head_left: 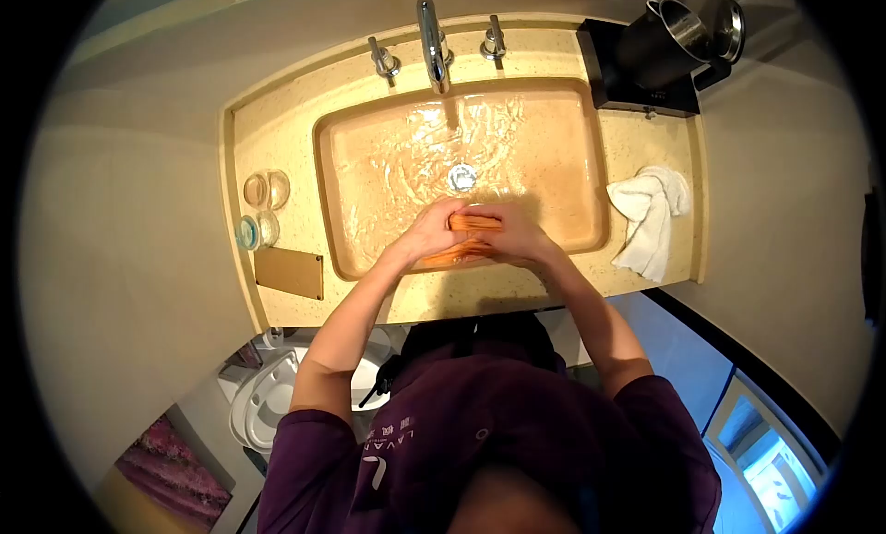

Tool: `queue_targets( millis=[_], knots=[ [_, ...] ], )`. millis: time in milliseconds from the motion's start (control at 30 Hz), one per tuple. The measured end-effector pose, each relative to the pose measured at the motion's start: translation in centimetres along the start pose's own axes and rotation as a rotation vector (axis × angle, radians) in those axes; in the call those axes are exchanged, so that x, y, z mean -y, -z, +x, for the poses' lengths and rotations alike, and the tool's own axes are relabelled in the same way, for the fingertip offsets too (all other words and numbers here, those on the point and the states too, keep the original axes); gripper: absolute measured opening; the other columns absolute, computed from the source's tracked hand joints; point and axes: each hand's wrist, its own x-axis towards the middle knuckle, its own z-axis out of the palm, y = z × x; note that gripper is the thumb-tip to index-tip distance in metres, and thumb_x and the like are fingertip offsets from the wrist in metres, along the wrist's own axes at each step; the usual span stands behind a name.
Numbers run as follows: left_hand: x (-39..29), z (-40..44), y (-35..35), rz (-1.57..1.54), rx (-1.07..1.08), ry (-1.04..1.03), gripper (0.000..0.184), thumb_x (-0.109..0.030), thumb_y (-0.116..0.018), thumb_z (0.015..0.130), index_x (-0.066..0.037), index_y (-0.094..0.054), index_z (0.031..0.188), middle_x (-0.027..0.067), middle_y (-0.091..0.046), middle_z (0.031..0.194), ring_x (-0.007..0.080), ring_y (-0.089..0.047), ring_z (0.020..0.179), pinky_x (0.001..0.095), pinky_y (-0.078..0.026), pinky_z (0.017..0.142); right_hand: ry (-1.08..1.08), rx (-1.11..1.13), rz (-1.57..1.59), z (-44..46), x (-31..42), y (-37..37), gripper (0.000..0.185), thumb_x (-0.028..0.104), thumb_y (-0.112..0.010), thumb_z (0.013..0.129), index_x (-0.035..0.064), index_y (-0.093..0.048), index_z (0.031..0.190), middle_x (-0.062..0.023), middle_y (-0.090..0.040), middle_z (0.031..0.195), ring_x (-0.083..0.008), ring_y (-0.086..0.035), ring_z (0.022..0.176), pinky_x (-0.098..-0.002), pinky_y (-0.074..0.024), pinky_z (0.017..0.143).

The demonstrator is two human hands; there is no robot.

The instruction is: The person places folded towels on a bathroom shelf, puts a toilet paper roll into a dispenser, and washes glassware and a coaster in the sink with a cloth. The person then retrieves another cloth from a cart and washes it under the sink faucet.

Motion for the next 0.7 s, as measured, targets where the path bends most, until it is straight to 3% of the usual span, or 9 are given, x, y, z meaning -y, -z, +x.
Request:
queue_targets(
  millis=[100, 167, 267, 400, 500, 567, 633, 667, 700],
  knots=[
    [-2.6, -0.5, 0.1, -0.029, -0.118, -0.056, 0.039, -0.013, -0.080, 0.080, -0.001, -0.066, 0.115, 0.0139, -0.061, 0.112, 0.0263, -0.059, 0.104, 0.0356, -0.049, 0.090, 0.013, -0.091, -0.185, -2.1, 4.6, 1.8, 0.037, 0.013, -0.070, 0.086, 0.0087, -0.070, 0.123, -0.0154, -0.073, 0.109, -0.0275, -0.071, 0.096, -0.0355, -0.0545, 0.084],
    [-4.0, -1.0, 0.4, 0.136, -0.220, -0.276, 0.040, -0.021, -0.078, 0.078, -0.001, -0.066, 0.111, 0.0164, -0.065, 0.106, 0.0345, -0.060, 0.105, 0.0426, -0.049, 0.093, -0.024, -0.139, -0.355, -3.1, 7.4, 2.8, 0.033, 0.009, -0.070, 0.087, 0.0076, -0.071, 0.119, -0.0143, -0.074, 0.103, -0.0265, -0.071, 0.095, -0.0339, -0.0545, 0.083],
    [-5.8, -1.9, 0.8, 0.060, -0.175, -0.195, 0.041, -0.021, -0.079, 0.079, -0.001, -0.066, 0.113, 0.0157, -0.066, 0.100, 0.0353, -0.062, 0.101, 0.0437, -0.050, 0.090, 0.069, -0.222, -0.582, -4.2, 9.0, 3.7, 0.024, 0.018, -0.067, 0.090, 0.0133, -0.074, 0.111, -0.0123, -0.074, 0.098, -0.0322, -0.070, 0.091, -0.0405, -0.0552, 0.082],
    [-6.4, -2.6, 0.2, 0.189, -0.007, -0.010, 0.044, -0.023, -0.080, 0.078, -0.002, -0.067, 0.115, 0.0150, -0.068, 0.101, 0.0351, -0.064, 0.100, 0.0440, -0.051, 0.090, 0.278, -0.361, -0.363, -5.7, 11.8, 4.5, 0.018, 0.013, -0.068, 0.089, 0.0109, -0.075, 0.105, -0.0116, -0.074, 0.093, -0.0292, -0.071, 0.084, -0.0360, -0.0563, 0.076],
    [-3.5, -1.5, -1.8, -0.075, -0.048, -0.038, 0.038, -0.017, -0.079, 0.082, -0.003, -0.068, 0.116, 0.0123, -0.071, 0.107, 0.0292, -0.067, 0.102, 0.0408, -0.053, 0.092, 0.394, -0.416, -0.242, -6.3, 14.4, 5.5, 0.018, 0.008, -0.070, 0.088, 0.0076, -0.075, 0.106, -0.0110, -0.074, 0.092, -0.0244, -0.070, 0.081, -0.0315, -0.0560, 0.074],
    [-2.3, -0.8, -3.2, -0.585, 0.015, -0.090, 0.045, -0.008, -0.074, 0.088, -0.006, -0.060, 0.131, 0.0094, -0.068, 0.121, 0.0196, -0.065, 0.108, 0.0333, -0.053, 0.093, 0.430, -0.437, -0.173, -6.4, 14.7, 5.5, 0.019, 0.005, -0.070, 0.089, 0.0054, -0.075, 0.107, -0.0099, -0.075, 0.092, -0.0203, -0.070, 0.080, -0.0289, -0.0555, 0.073],
    [-4.1, -0.3, -4.5, -0.738, -0.046, -0.067, 0.051, -0.004, -0.070, 0.091, -0.004, -0.051, 0.138, 0.0095, -0.066, 0.123, 0.0173, -0.063, 0.108, 0.0313, -0.052, 0.093, 0.193, -0.563, 0.278, -5.9, 14.4, 5.1, 0.018, 0.006, -0.068, 0.094, 0.0000, -0.074, 0.110, -0.0071, -0.074, 0.095, -0.0122, -0.067, 0.085, -0.0256, -0.0543, 0.075],
    [-3.2, 1.0, -5.7, -0.767, -0.151, -0.048, 0.055, -0.002, -0.070, 0.090, -0.003, -0.046, 0.140, 0.0101, -0.064, 0.124, 0.0169, -0.062, 0.109, 0.0310, -0.052, 0.094, 0.243, -0.538, 0.490, -5.3, 13.7, 5.1, 0.022, 0.008, -0.065, 0.099, -0.0035, -0.071, 0.116, -0.0052, -0.072, 0.100, -0.0081, -0.064, 0.089, -0.0229, -0.0532, 0.077],
    [-2.3, 2.1, -6.8, -0.794, -0.256, -0.029, 0.058, 0.000, -0.069, 0.090, -0.003, -0.042, 0.141, 0.0106, -0.063, 0.125, 0.0165, -0.062, 0.110, 0.0306, -0.052, 0.094, 0.243, -0.534, 0.488, -4.8, 13.5, 5.2, 0.022, 0.008, -0.065, 0.099, -0.0035, -0.071, 0.116, -0.0052, -0.072, 0.100, -0.0081, -0.064, 0.089, -0.0229, -0.0532, 0.077]
  ],
)
